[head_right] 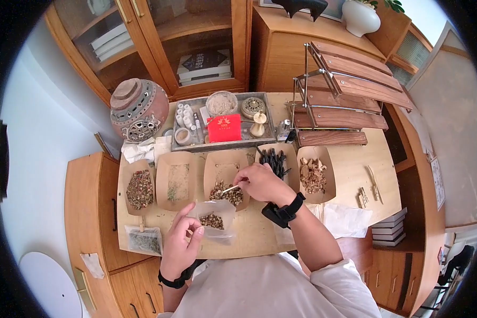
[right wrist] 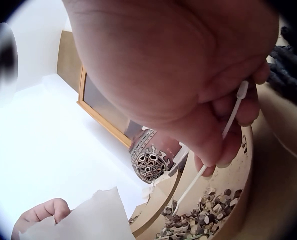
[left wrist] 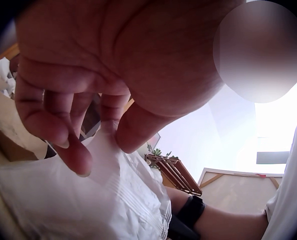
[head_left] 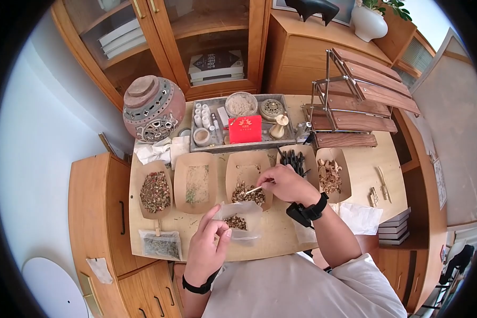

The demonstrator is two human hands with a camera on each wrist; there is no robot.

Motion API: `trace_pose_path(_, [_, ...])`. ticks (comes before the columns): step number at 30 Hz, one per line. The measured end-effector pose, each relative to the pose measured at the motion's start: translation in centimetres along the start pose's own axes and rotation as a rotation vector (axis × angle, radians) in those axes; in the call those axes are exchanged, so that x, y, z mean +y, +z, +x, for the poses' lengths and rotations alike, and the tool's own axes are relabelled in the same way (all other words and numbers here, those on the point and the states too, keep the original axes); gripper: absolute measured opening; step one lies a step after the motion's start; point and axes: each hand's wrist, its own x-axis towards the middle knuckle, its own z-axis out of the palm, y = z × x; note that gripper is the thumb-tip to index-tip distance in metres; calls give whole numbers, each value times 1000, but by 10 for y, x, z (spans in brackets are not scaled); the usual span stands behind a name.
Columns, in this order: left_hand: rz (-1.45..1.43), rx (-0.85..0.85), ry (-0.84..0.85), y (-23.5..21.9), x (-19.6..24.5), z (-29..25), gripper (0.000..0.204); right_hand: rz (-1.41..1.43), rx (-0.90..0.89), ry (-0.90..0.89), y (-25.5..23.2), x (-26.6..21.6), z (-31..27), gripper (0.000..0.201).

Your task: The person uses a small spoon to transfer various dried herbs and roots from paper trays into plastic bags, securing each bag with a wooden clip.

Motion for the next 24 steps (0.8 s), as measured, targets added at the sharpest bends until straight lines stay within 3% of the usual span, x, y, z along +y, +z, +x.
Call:
trace_pose_path(3, [-4,-1,-2,0,0,0,11,7,35,-38,-9,-9,-6,15])
trace_pose_path(6, [-7,-4,-7,0,-2,0,11,138,-15,109,-22,-22,-14,14])
trace_pose_path(8, [-6,-7,-9,0,-2,0,11,9,136,-76,-25,-26,-23,12])
trace_pose_path(12, [7,2,9,1,-2,2,13,86,177,-188,-33,-53,-44,11])
trace_pose_path(14, [17,12,32,1,-2,3,14,-113,233,-393,-28,-65,-53,11])
trace_pose_path(17, [17,12,29,2,-2,3,14,-280,180,-418,-20,-67,-58,11])
trace_pose_path(18, [22,10,28,1,-2,3,13,-213,217,-429,-20,-66,-57,11])
trace_pose_path(21, [28,8,26,1,-2,2,13,-211,367,-309,-26,-59,-52,10])
trace_pose_path(24, [12,-2,19,1,-2,2,12,-413,463,-191,-19,-34,-39,15])
